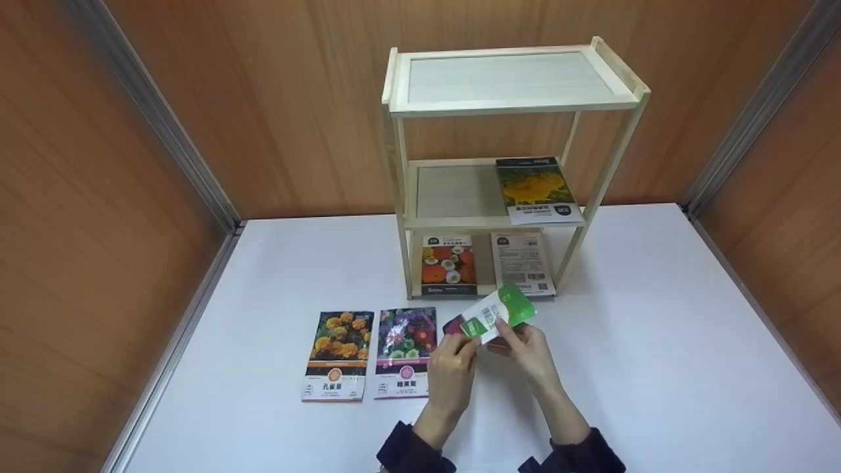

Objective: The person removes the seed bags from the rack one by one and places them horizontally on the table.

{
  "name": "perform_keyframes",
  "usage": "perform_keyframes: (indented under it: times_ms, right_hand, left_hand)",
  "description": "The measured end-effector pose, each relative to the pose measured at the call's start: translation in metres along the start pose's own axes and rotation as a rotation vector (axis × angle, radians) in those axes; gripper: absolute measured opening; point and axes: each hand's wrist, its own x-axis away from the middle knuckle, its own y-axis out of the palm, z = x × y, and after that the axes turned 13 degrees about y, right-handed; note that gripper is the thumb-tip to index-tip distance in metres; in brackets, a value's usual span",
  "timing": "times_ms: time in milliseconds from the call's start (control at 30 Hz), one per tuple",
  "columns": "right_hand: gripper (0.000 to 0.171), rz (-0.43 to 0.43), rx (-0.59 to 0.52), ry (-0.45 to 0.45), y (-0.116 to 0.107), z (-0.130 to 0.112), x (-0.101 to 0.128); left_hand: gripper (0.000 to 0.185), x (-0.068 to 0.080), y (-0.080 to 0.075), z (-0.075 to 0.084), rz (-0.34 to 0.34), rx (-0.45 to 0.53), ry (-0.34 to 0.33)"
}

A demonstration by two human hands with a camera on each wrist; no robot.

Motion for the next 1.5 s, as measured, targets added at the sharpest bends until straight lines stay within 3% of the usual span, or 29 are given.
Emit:
perform_keyframes:
  times_ms: [133, 333, 433, 533, 667, 833, 933, 1033, 1300, 1400, 1500]
  right_hand:
    - [0.046, 0.016, -0.029, 0.028, -0.001, 0.001, -0.001]
    - [0.038, 0.037, -0.093, 0.076, -0.003, 0.003, -0.001]
    - [0.038, 0.047, -0.107, 0.071, -0.004, 0.004, -0.001]
    - [0.038, 0.063, -0.12, 0.07, -0.006, 0.005, -0.001]
    - [0.036, 0.081, -0.148, 0.076, -0.008, 0.005, 0.0]
    - [0.036, 0.096, -0.157, 0.087, -0.007, 0.005, 0.002]
    - [0.037, 0.1, -0.159, 0.095, -0.006, 0.005, 0.004]
    - [0.038, 0.104, -0.173, 0.107, -0.006, 0.006, 0.005]
    - [0.04, 0.083, -0.206, 0.108, -0.005, 0.012, 0.006]
    - [0.039, 0.088, -0.203, 0.119, -0.004, 0.013, 0.006]
    - [0.039, 0.089, -0.203, 0.131, -0.004, 0.013, 0.006]
  left_hand:
    - [0.01, 0.002, 0.002, -0.001, 0.001, -0.048, 0.068]
    - [0.014, 0.003, 0.003, 0.002, -0.037, -0.091, 0.108]
    - [0.016, 0.004, 0.0, 0.004, -0.09, -0.091, 0.114]
    - [0.022, 0.002, -0.004, 0.004, -0.129, 0.002, 0.063]
    - [0.032, 0.0, -0.01, 0.002, -0.082, 0.175, -0.111]
    - [0.04, -0.002, -0.009, -0.003, 0.01, 0.255, -0.433]
    - [0.047, -0.002, -0.008, -0.006, 0.019, 0.311, -0.633]
    - [0.049, -0.001, -0.007, -0.008, 0.019, 0.42, -0.782]
    - [0.038, -0.004, -0.005, -0.006, 0.064, 0.796, -1.09]
    - [0.031, -0.006, -0.005, -0.004, 0.117, 0.861, -1.132]
    - [0.027, -0.007, -0.006, -0.004, 0.169, 0.891, -1.133]
